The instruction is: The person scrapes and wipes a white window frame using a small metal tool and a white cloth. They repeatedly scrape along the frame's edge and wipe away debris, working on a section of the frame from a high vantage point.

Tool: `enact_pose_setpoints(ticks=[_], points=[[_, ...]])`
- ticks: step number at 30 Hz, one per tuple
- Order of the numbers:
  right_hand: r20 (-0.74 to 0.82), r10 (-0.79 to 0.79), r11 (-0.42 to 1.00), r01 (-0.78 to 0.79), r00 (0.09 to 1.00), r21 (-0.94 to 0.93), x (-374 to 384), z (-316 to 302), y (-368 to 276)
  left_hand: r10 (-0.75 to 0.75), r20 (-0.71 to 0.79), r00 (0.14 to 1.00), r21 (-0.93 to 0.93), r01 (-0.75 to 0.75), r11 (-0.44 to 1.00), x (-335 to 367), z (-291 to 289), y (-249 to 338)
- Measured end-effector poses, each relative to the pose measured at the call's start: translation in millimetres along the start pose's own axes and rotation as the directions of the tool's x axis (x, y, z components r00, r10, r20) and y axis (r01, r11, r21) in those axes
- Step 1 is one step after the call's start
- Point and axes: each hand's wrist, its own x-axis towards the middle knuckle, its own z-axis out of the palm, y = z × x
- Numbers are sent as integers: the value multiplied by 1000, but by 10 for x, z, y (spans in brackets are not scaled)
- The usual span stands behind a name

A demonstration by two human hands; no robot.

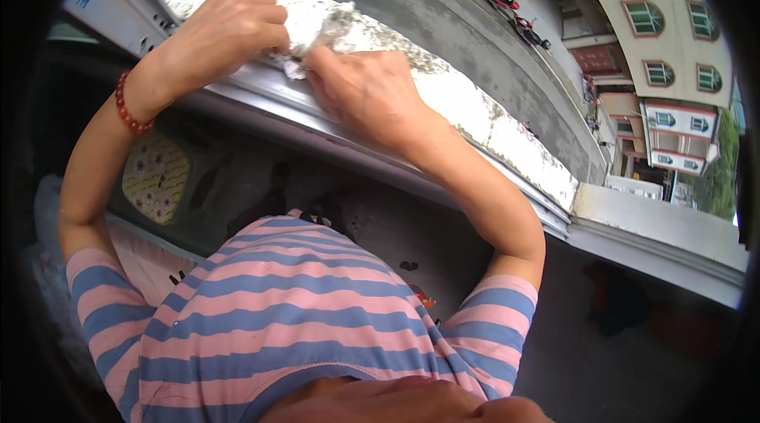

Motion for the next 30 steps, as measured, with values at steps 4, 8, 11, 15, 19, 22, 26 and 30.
enact_pose_setpoints(ticks=[4,8,11,15,19,22,26,30], points=[[-45,-188,982,186,981,-43,292,95,-82,-141,-27,990,-5,141,990,-122,-34,-14],[-62,-243,965,236,968,-111,345,174,-159,-231,22,973,-69,232,970,-167,45,-69],[127,-222,948,245,967,-202,362,171,-246,-180,-1,984,-107,178,978,-115,71,-35],[21,-235,947,234,972,-219,203,191,-267,-127,-71,989,-180,112,977,-37,200,84],[59,-147,963,157,987,-218,-147,-69,-169,-25,-19,999,-151,22,988,302,285,331],[124,-64,966,92,990,-243,-417,-323,-116,56,-3,998,-160,-56,985,562,394,527],[334,158,929,-25,929,-368,-815,-781,-139,147,-12,989,-220,-146,964,997,609,904],[320,330,886,-175,888,-428,-1427,-1157,-104,211,-184,960,-52,-224,973,1293,783,1502]])
